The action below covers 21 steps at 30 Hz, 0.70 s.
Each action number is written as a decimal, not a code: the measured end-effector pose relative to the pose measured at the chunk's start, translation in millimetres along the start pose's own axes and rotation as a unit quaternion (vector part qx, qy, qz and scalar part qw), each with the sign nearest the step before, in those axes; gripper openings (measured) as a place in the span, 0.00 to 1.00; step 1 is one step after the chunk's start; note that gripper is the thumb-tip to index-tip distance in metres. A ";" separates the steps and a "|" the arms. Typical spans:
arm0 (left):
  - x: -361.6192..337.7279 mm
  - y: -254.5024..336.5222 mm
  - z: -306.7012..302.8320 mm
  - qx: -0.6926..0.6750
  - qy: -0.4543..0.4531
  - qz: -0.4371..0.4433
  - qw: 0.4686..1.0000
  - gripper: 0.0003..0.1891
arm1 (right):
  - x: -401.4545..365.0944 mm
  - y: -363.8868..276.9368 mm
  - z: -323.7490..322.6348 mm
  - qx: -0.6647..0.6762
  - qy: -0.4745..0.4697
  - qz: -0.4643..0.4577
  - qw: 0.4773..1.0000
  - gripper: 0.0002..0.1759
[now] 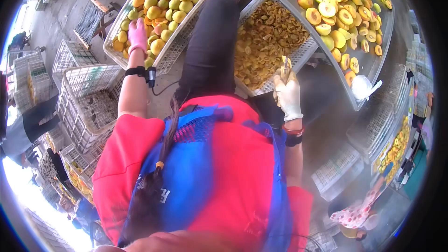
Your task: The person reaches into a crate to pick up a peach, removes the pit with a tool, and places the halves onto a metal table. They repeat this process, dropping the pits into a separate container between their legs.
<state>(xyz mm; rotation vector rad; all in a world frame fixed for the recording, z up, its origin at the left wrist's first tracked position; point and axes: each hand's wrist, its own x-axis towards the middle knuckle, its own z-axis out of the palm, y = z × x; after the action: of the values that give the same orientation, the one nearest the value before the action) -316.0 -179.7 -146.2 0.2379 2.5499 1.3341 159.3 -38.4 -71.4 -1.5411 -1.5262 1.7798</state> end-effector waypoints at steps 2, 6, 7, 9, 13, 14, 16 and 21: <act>35.6 -62.0 -10.0 0.152 0.024 -0.045 0.987 0.31 | -3.4 -6.0 6.1 -0.026 0.013 0.017 0.999 0.11; 58.5 -127.9 -8.5 0.273 0.060 0.004 0.960 0.38 | -0.5 -3.7 11.8 -0.049 0.029 0.019 0.998 0.14; 60.3 -151.0 2.3 0.353 0.078 0.039 0.932 0.40 | -3.7 -6.5 12.9 -0.056 0.041 0.021 0.997 0.14; 66.8 -157.8 7.4 0.335 -0.027 -0.021 0.941 0.45 | -3.0 -1.7 9.7 -0.071 0.042 0.007 0.997 0.17; 67.9 -118.0 1.4 0.425 -0.128 -0.126 0.887 0.54 | 3.1 5.8 9.2 -0.249 0.126 -0.090 0.956 0.23; 67.7 -106.9 7.2 0.438 -0.096 -0.091 0.889 0.51 | 0.2 -0.1 14.7 -0.207 0.157 -0.209 0.943 0.27; 64.0 -75.2 19.2 0.406 -0.037 0.034 0.912 0.44 | -3.4 -8.4 18.9 -0.182 0.174 -0.234 0.939 0.32; -30.6 97.3 77.9 0.122 -0.066 0.362 0.922 0.26 | 17.1 21.4 1.4 -0.266 0.164 -0.248 0.917 0.36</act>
<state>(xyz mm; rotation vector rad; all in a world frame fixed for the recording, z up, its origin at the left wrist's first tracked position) -261.1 -71.6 -104.2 1.3789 2.5946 1.1195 160.0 -33.5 -98.3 -1.3888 -2.0815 0.8182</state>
